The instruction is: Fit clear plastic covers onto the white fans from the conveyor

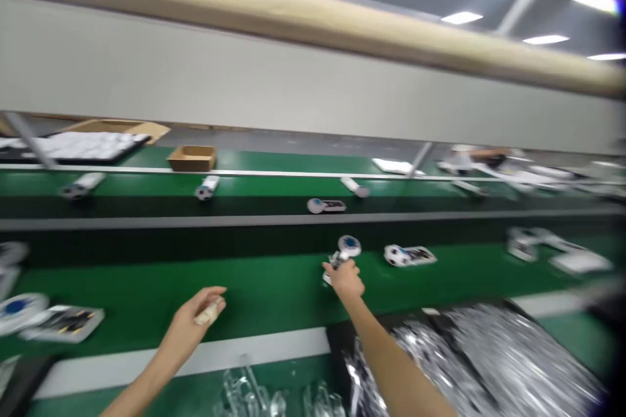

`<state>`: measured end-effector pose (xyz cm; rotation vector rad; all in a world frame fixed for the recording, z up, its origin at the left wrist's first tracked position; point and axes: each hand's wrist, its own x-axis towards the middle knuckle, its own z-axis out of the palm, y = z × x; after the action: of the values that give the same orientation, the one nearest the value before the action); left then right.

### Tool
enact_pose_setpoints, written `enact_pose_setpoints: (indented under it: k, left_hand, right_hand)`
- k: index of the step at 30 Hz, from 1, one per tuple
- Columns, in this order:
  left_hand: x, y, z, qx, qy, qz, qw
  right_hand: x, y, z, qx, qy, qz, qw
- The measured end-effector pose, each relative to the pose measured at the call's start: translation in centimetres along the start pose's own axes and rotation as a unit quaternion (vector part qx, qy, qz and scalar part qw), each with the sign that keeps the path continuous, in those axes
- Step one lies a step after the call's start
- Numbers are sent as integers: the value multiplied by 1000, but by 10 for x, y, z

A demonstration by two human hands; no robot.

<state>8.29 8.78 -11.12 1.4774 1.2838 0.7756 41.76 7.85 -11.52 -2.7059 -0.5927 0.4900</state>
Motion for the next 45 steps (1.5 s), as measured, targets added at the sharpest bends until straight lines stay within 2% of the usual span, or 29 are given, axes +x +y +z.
enact_pose_setpoints:
  k: [6, 9, 12, 14, 16, 17, 19, 21, 23, 26, 30, 34, 36, 41, 43, 45]
  left_hand:
    - [-10, -2, -8, -93, 38, -6, 995]
    - [-10, 3, -16, -140, 44, -31, 989]
    - [-8, 19, -19, -222, 6, -74, 972]
    - [-6, 34, -16, -324, -46, -131, 936]
    - [-8, 50, -13, -428, -93, -168, 883]
    - [-11, 58, -11, -465, -105, -171, 863]
    - [-21, 72, -11, -499, -97, -149, 848]
    - [-33, 83, -15, -517, -68, -127, 844]
    - [-45, 91, -20, -530, -51, -105, 840]
    - [-57, 97, -25, -538, -62, -69, 838]
    - [-68, 101, -20, -528, -102, -70, 840]
    - [-73, 104, -16, -528, -109, -72, 839]
    - [-74, 107, -16, -532, -103, -69, 838]
    - [-79, 104, -12, -528, -83, -50, 844]
    - [-85, 99, -8, -475, -93, -54, 873]
    - [-91, 95, -4, -392, -113, -88, 909]
  right_hand:
    - [6, -16, -1, -19, -75, -56, 995]
    - [-6, -22, -5, 18, -120, -116, 986]
    - [-52, -19, -5, 74, -157, -193, 966]
    - [-99, -14, -4, 115, -179, -269, 940]
    - [-149, -8, -2, 160, -182, -438, 866]
    - [-171, -5, -2, 145, -190, -502, 831]
    - [-208, 1, -3, 106, -178, -559, 803]
    - [-230, 7, -5, 92, -152, -560, 809]
    - [-242, 13, -9, 107, -105, -525, 838]
    - [-253, 14, -16, 110, -41, -477, 871]
    - [-271, 7, -21, 95, -13, -509, 856]
    - [-285, 6, -13, 125, 54, -505, 852]
    - [-287, 10, -10, 146, 38, -492, 857]
    - [-280, 21, -19, 158, -80, -467, 866]
    - [-275, 23, -29, 150, -87, -482, 859]
    - [-271, 25, -39, 134, -66, -506, 849]
